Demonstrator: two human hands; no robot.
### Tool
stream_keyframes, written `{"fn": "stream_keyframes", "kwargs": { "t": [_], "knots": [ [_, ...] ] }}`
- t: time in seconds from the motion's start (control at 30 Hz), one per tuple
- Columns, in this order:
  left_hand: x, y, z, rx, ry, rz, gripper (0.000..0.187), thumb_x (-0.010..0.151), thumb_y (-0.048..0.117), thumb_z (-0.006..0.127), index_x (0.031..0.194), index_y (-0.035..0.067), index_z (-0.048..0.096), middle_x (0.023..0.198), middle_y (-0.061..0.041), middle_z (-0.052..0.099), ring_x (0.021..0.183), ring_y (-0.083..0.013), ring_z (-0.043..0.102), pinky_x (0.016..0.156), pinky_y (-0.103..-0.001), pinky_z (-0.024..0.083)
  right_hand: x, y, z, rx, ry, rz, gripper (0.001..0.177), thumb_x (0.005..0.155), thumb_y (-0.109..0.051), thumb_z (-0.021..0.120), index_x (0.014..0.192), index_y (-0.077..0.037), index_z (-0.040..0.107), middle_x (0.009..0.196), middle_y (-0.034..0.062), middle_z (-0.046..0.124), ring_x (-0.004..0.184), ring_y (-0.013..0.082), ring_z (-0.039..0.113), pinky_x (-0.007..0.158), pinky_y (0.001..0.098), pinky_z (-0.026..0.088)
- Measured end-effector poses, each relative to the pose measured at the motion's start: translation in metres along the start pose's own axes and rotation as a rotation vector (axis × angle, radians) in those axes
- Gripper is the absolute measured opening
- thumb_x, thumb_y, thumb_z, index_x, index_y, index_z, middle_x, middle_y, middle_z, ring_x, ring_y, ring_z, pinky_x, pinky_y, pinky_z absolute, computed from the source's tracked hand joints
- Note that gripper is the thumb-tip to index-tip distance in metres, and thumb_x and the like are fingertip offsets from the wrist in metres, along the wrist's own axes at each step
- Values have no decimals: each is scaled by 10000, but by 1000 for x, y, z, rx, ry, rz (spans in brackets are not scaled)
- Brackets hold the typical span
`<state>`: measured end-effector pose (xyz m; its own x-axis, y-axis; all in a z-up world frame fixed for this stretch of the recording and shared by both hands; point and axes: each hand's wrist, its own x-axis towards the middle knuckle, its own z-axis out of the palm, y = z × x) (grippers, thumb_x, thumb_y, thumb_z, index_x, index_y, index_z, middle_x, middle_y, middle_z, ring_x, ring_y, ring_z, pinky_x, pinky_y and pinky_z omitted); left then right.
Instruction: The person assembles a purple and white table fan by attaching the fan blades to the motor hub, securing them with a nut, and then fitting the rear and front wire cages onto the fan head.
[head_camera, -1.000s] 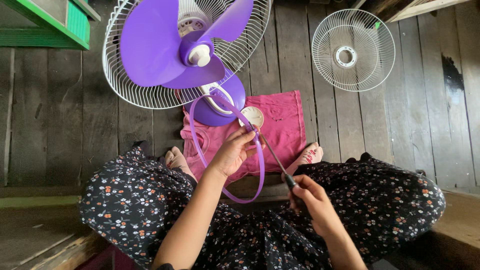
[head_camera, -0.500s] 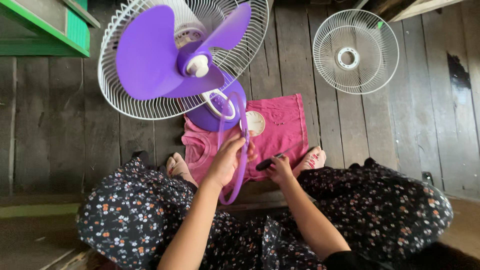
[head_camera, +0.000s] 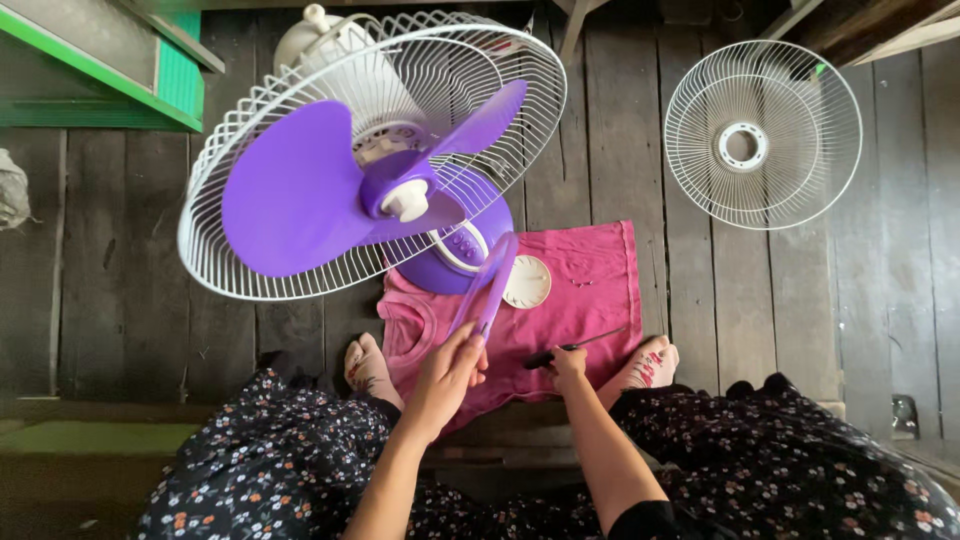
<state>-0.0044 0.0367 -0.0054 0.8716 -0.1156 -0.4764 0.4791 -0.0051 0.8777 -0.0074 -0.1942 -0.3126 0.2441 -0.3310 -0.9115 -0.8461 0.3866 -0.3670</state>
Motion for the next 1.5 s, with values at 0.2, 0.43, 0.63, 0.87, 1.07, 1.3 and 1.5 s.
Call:
{"fn": "stream_keyframes", "kwargs": {
  "t": [0.2,0.43,0.63,0.87,1.07,1.3,1.5],
  "knots": [
    [2,17,0,219,66,-46,474,1006,284,584,1420,52,583,748,-12,647,645,-84,608,611,-253,521,15,-6,12,8,46,-49,474,919,-23,656,1271,-138,361,1152,126,527,875,275,601,627,473,633],
    [4,37,-1,363,64,39,460,995,304,595,1380,51,605,714,-34,670,626,-101,644,594,-270,528,12,-20,3,24,44,-111,525,888,0,678,1332,-79,409,1071,180,603,760,232,607,556,374,550],
    [-13,63,-4,537,31,170,399,1023,275,566,1349,54,629,698,-30,664,602,-112,630,581,-287,487,-27,-43,6,-246,-190,-555,733,822,-13,746,1466,-92,405,1228,222,567,834,208,634,588,316,545],
    [-40,103,-26,372,-135,250,401,1047,243,532,1393,58,613,751,8,649,687,-82,607,628,-250,511,-105,-123,24,-419,-330,-977,813,843,-50,722,1518,-126,275,1456,189,401,909,191,684,659,286,622],
    [-67,165,-71,176,-166,462,393,1065,203,547,1416,40,612,857,12,641,766,-88,607,709,-249,552,-151,-189,25,-372,-318,-1219,172,1065,-144,533,1167,-51,637,899,84,716,709,116,683,571,262,533],
    [-91,197,-102,508,444,835,410,970,115,720,1362,42,621,1027,-106,712,927,-184,699,825,-320,567,-216,-274,30,-350,-217,-1568,148,1103,-150,532,1020,-47,598,824,55,709,649,104,645,574,275,512],
    [-78,187,-125,543,680,1050,330,995,24,680,1320,23,618,1195,-156,703,1075,-268,727,925,-368,576,-264,-326,41,-385,-126,-1687,159,1116,-174,521,1051,-36,568,828,68,708,607,119,652,530,286,509]
  ]
}}
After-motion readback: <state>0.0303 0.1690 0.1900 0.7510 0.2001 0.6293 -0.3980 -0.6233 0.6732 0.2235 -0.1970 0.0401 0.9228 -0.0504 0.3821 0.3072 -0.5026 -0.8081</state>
